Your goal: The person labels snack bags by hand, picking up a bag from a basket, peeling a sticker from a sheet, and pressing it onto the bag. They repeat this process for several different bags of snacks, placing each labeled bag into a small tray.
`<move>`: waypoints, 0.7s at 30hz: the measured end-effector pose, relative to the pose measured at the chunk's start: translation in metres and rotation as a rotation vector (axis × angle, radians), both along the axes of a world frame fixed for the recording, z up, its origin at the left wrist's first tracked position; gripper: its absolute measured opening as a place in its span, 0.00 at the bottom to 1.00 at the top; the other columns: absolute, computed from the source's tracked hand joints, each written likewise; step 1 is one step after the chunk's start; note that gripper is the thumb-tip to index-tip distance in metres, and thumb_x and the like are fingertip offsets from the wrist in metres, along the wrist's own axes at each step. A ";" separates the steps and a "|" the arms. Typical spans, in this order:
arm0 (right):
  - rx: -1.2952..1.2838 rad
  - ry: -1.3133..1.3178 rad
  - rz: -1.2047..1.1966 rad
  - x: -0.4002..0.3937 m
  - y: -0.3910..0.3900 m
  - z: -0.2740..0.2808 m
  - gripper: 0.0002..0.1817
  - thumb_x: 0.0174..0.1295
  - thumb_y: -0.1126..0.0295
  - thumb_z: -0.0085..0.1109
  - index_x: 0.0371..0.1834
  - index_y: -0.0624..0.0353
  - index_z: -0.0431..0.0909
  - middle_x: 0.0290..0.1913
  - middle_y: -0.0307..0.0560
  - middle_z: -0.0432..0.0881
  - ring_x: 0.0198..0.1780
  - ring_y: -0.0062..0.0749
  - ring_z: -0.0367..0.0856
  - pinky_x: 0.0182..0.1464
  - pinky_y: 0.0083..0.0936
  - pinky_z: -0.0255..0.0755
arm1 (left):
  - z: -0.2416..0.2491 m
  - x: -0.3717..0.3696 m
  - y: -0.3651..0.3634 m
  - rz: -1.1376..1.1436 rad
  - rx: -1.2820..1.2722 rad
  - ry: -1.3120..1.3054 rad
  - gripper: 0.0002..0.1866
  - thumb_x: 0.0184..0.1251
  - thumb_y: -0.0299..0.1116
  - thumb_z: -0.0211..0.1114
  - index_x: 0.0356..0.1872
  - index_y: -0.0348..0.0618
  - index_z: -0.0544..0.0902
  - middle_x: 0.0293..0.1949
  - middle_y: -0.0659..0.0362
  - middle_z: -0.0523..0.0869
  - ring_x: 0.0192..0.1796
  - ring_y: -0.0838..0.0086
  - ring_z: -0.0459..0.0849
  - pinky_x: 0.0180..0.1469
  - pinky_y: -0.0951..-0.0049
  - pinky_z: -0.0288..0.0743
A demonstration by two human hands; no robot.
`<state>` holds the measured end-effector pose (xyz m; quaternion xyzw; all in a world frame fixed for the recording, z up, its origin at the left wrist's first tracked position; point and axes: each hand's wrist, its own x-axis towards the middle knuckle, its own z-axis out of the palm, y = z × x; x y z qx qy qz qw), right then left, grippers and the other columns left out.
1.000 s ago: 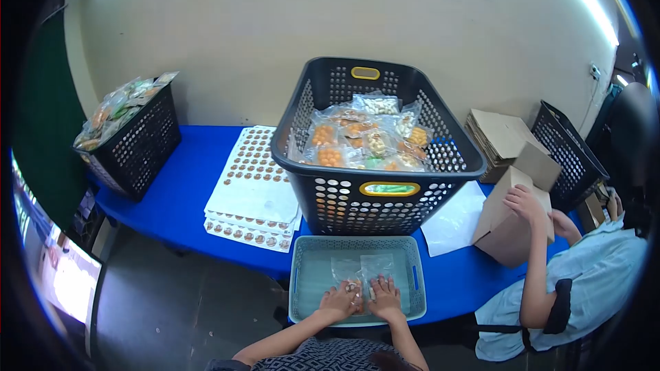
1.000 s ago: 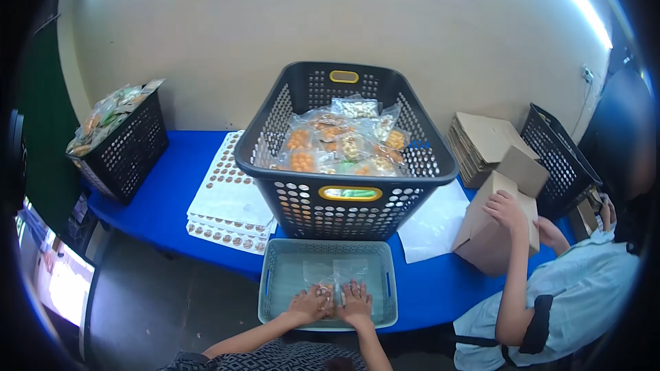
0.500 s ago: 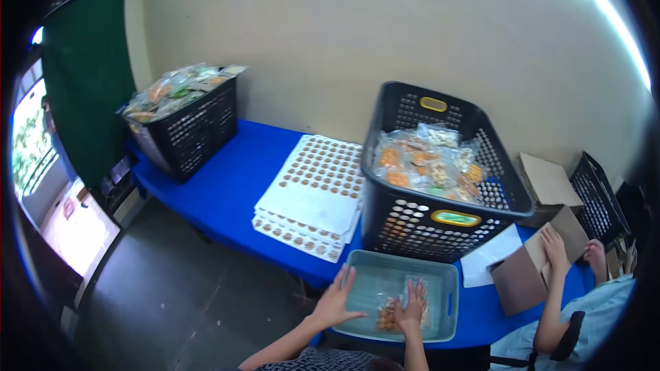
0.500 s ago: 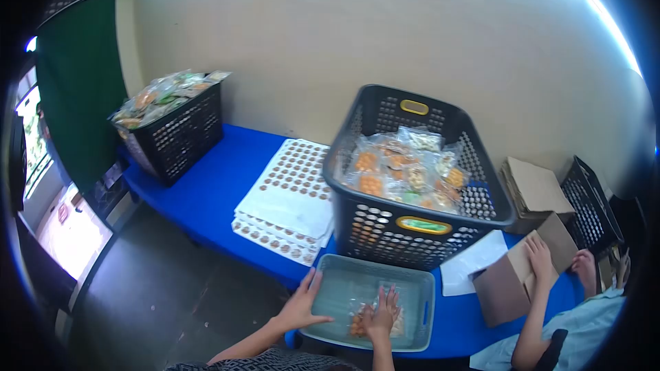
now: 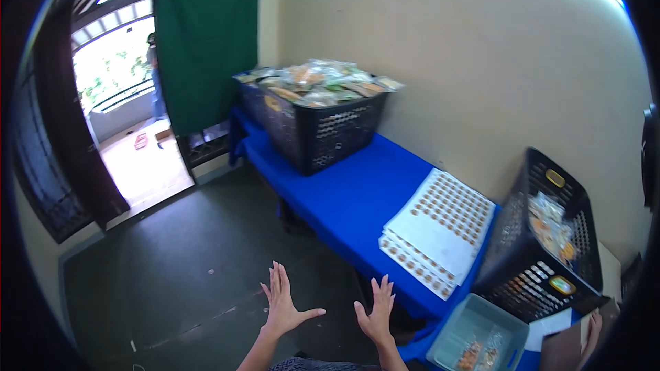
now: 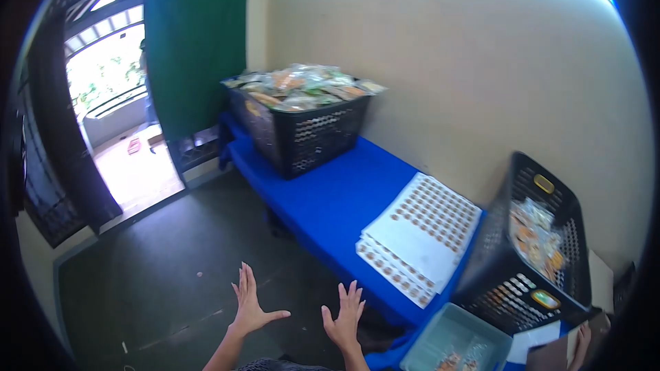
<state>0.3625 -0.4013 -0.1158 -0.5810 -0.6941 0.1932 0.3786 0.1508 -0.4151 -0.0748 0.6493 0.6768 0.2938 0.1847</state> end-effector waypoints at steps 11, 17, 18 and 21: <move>0.025 0.049 0.181 -0.118 0.084 0.026 0.42 0.48 0.58 0.61 0.65 0.53 0.48 0.69 0.54 0.38 0.69 0.52 0.32 0.64 0.51 0.28 | -0.018 -0.131 0.025 0.260 0.311 -0.185 0.67 0.27 0.56 0.74 0.65 0.39 0.37 0.66 0.47 0.45 0.68 0.54 0.42 0.64 0.49 0.31; 0.138 0.088 0.253 -0.162 0.174 0.031 0.46 0.44 0.54 0.65 0.65 0.53 0.48 0.68 0.57 0.38 0.69 0.54 0.33 0.64 0.52 0.28 | -0.029 -0.170 0.086 0.310 0.327 -0.208 0.67 0.27 0.56 0.74 0.65 0.39 0.36 0.66 0.47 0.45 0.68 0.54 0.43 0.64 0.49 0.33; 0.165 0.104 0.269 -0.171 0.192 0.034 0.47 0.43 0.53 0.66 0.65 0.53 0.48 0.68 0.57 0.39 0.69 0.54 0.33 0.64 0.52 0.28 | -0.026 -0.175 0.099 0.321 0.329 -0.203 0.67 0.27 0.56 0.74 0.65 0.39 0.36 0.66 0.47 0.45 0.68 0.54 0.43 0.64 0.49 0.33; 0.239 0.107 0.299 -0.193 0.253 0.061 0.48 0.43 0.53 0.66 0.65 0.53 0.48 0.68 0.58 0.39 0.68 0.55 0.33 0.64 0.51 0.28 | -0.001 -0.194 0.148 0.302 0.374 -0.197 0.67 0.30 0.55 0.74 0.64 0.38 0.34 0.66 0.46 0.44 0.68 0.55 0.43 0.64 0.48 0.30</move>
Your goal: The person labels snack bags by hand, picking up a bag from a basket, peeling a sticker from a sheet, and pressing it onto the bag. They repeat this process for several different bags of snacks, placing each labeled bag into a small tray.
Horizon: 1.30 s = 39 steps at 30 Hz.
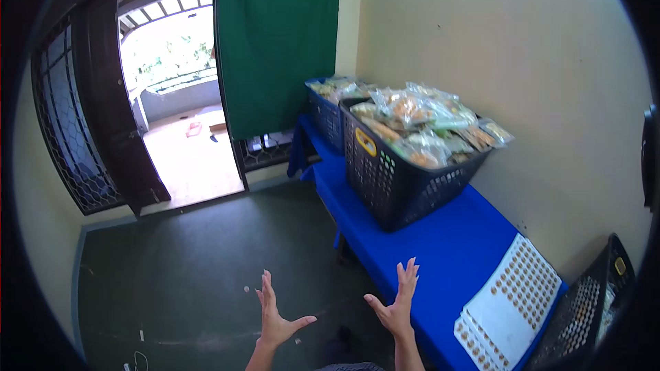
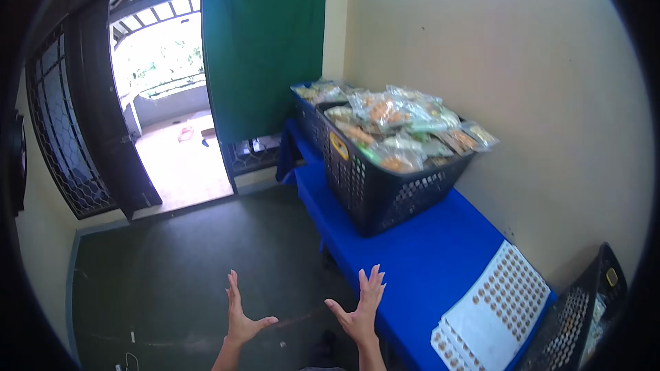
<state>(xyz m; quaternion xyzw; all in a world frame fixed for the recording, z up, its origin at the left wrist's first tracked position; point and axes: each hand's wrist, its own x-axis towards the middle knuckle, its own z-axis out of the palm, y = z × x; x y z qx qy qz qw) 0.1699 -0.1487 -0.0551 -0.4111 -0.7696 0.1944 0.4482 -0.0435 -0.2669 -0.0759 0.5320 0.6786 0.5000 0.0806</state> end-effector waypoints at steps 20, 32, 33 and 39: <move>0.390 0.012 -0.314 -0.004 0.256 0.126 0.21 0.53 0.66 0.53 0.51 0.59 0.68 0.64 0.56 0.55 0.68 0.54 0.42 0.65 0.47 0.34 | 0.072 -0.115 0.346 -0.168 0.449 0.010 0.56 0.40 0.62 0.63 0.64 0.36 0.48 0.65 0.44 0.50 0.66 0.54 0.50 0.64 0.55 0.43; 0.205 0.225 -0.462 -0.010 0.268 0.099 0.17 0.53 0.58 0.48 0.20 0.61 0.75 0.19 0.44 0.76 0.31 0.32 0.72 0.49 0.34 0.59 | 0.227 -0.161 0.590 -0.929 0.122 0.663 0.12 0.54 0.40 0.60 0.27 0.42 0.82 0.30 0.55 0.79 0.36 0.63 0.76 0.38 0.67 0.70; 0.211 0.247 -0.529 -0.015 0.263 0.096 0.17 0.53 0.58 0.48 0.20 0.61 0.75 0.22 0.46 0.77 0.35 0.35 0.73 0.52 0.36 0.59 | 0.224 -0.154 0.606 -0.898 0.027 0.791 0.17 0.55 0.46 0.57 0.27 0.42 0.82 0.28 0.54 0.80 0.34 0.62 0.78 0.35 0.66 0.71; 0.237 0.172 -0.948 -0.065 0.224 0.101 0.18 0.53 0.56 0.49 0.30 0.62 0.75 0.39 0.51 0.77 0.50 0.47 0.70 0.58 0.40 0.55 | 0.200 -0.117 0.651 -0.950 -0.232 0.887 0.22 0.51 0.51 0.57 0.19 0.39 0.79 0.19 0.50 0.79 0.27 0.58 0.80 0.29 0.63 0.71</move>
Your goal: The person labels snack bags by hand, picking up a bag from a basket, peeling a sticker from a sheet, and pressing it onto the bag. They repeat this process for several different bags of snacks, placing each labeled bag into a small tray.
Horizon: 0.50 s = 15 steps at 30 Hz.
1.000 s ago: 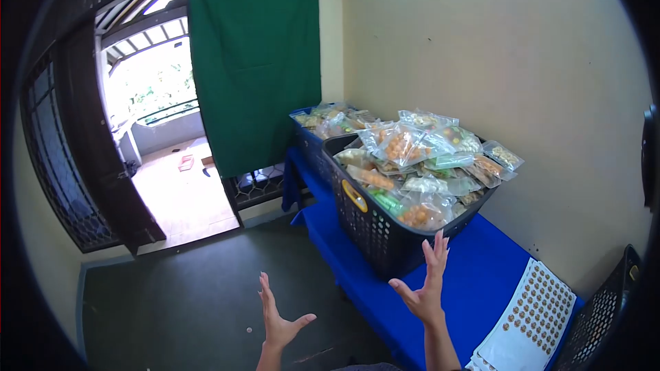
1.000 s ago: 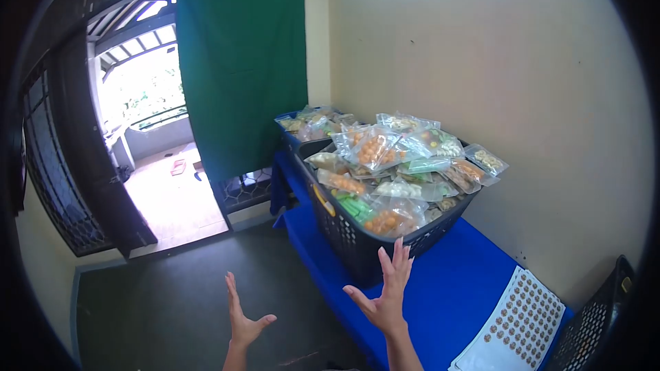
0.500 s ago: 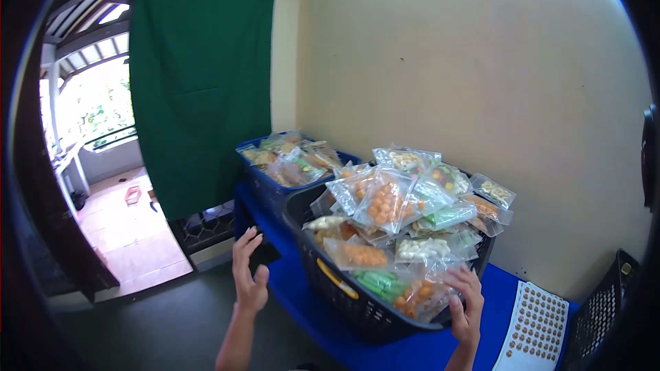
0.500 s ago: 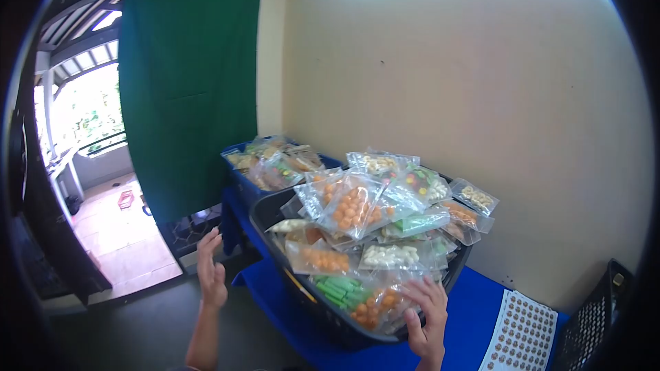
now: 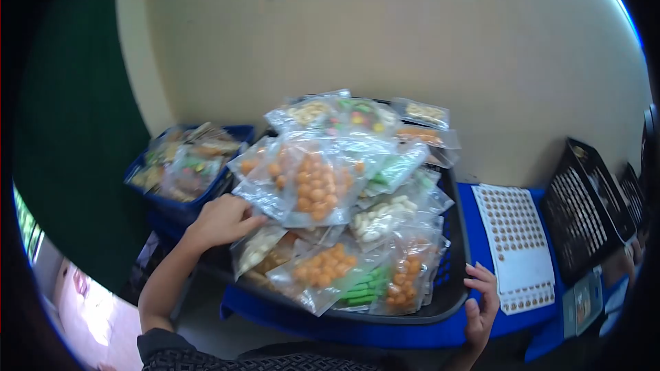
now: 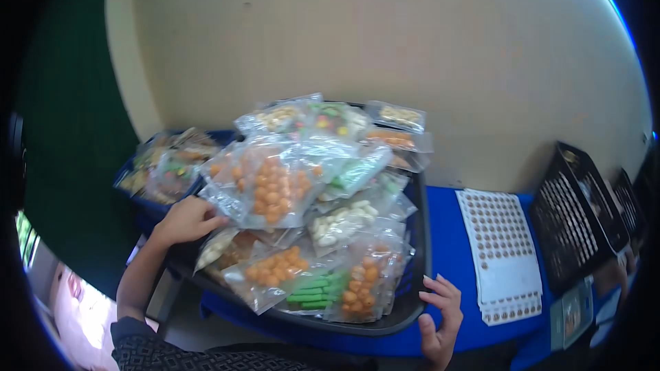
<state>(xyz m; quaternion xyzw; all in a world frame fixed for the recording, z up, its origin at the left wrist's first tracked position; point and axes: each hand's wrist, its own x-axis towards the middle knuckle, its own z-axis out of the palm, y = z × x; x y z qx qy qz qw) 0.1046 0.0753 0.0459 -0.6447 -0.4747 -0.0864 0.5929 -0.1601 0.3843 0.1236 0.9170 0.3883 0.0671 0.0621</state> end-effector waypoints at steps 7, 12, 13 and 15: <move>-0.108 0.124 -0.253 -0.017 -0.050 -0.005 0.15 0.48 0.62 0.56 0.33 0.63 0.75 0.42 0.52 0.76 0.50 0.45 0.69 0.54 0.36 0.60 | 0.030 -0.030 -0.008 -0.017 -0.251 -0.806 0.09 0.47 0.29 0.56 0.14 0.37 0.72 0.13 0.64 0.71 0.19 0.82 0.69 0.22 0.83 0.61; -0.119 0.155 -0.349 0.012 -0.079 -0.018 0.11 0.45 0.71 0.58 0.32 0.62 0.75 0.39 0.51 0.78 0.45 0.42 0.73 0.49 0.33 0.64 | 0.011 -0.091 0.005 0.247 -0.010 -0.985 0.20 0.55 0.31 0.55 0.48 0.30 0.68 0.43 0.54 0.73 0.43 0.73 0.73 0.46 0.76 0.67; -0.144 0.128 -0.370 0.022 -0.084 -0.021 0.10 0.46 0.72 0.57 0.33 0.63 0.75 0.38 0.51 0.77 0.44 0.41 0.74 0.47 0.30 0.65 | 0.000 -0.123 0.029 0.250 -0.042 -0.947 0.22 0.61 0.38 0.50 0.53 0.34 0.67 0.49 0.56 0.71 0.49 0.73 0.69 0.53 0.76 0.59; -0.182 0.164 -0.419 0.046 -0.092 -0.027 0.11 0.46 0.72 0.57 0.33 0.63 0.75 0.38 0.51 0.77 0.43 0.40 0.74 0.47 0.29 0.65 | -0.013 -0.164 0.038 0.320 -0.173 -1.221 0.27 0.58 0.37 0.53 0.57 0.33 0.61 0.55 0.52 0.68 0.55 0.68 0.69 0.57 0.69 0.61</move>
